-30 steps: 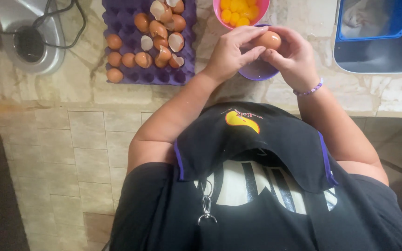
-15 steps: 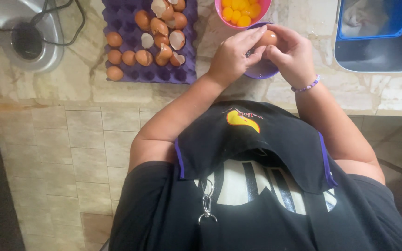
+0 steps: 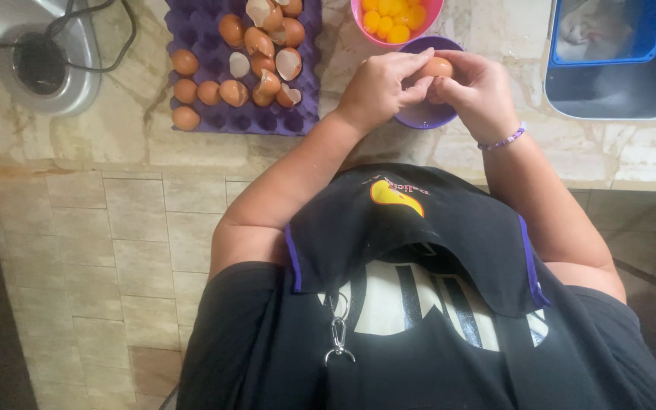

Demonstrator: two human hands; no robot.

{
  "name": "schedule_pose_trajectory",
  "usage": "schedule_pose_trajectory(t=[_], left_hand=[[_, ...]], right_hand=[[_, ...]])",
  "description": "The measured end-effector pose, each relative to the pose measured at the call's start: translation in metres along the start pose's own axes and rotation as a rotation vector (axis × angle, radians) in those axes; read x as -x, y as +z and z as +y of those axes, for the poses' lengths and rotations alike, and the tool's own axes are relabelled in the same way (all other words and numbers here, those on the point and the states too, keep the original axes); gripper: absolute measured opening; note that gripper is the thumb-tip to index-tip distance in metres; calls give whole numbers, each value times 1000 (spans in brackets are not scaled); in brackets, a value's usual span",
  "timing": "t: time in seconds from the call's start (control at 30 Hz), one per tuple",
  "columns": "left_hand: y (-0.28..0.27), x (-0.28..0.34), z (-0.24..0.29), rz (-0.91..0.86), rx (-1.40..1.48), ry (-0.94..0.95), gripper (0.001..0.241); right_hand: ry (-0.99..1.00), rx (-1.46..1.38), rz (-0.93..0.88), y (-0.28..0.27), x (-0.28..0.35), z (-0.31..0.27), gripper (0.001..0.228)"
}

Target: Cracking multiple eggs from a carton into a bowl

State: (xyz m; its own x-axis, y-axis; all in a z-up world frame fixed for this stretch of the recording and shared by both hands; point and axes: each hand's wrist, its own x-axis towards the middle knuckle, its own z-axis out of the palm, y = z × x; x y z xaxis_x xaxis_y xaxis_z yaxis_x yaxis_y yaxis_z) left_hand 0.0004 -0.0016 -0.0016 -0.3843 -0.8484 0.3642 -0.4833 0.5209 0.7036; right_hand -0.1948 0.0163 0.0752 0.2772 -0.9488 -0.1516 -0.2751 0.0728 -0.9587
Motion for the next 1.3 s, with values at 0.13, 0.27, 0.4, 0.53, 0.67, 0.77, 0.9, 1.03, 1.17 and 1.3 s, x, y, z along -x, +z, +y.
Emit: schedule_pose_trajectory(t=[0.13, 0.27, 0.4, 0.53, 0.67, 0.77, 0.9, 1.03, 1.17, 1.3], left_hand=[[1, -1, -1, -9, -39, -14, 46], [2, -2, -2, -14, -35, -26, 46], [-4, -4, 2, -21, -21, -28, 45], [-9, -7, 7, -27, 10, -58, 44], [-13, -8, 10, 6, 27, -76, 42], [-17, -8, 11, 1, 119, -118, 41], [-25, -7, 18, 4, 205, -160, 39], [-23, -3, 17, 40, 399, -255, 35], [-18, 1, 13, 86, 566, -248, 35], [-14, 5, 13, 94, 759, -253, 32]], right_hand=[[42, -43, -23, -1, -1, 2, 51], [61, -53, -33, -3, -3, 8, 49], [72, -60, -50, -2, -3, 5, 50], [95, -113, -66, -3, -1, -8, 50], [61, -202, -68, -4, -3, 1, 46], [55, -197, -23, -5, -3, 11, 48], [26, -214, -6, -8, -3, 21, 47], [-19, -202, -6, -10, 0, 19, 46], [-89, -288, -17, -10, 0, 23, 49], [-87, -373, -11, -12, -1, 34, 52]])
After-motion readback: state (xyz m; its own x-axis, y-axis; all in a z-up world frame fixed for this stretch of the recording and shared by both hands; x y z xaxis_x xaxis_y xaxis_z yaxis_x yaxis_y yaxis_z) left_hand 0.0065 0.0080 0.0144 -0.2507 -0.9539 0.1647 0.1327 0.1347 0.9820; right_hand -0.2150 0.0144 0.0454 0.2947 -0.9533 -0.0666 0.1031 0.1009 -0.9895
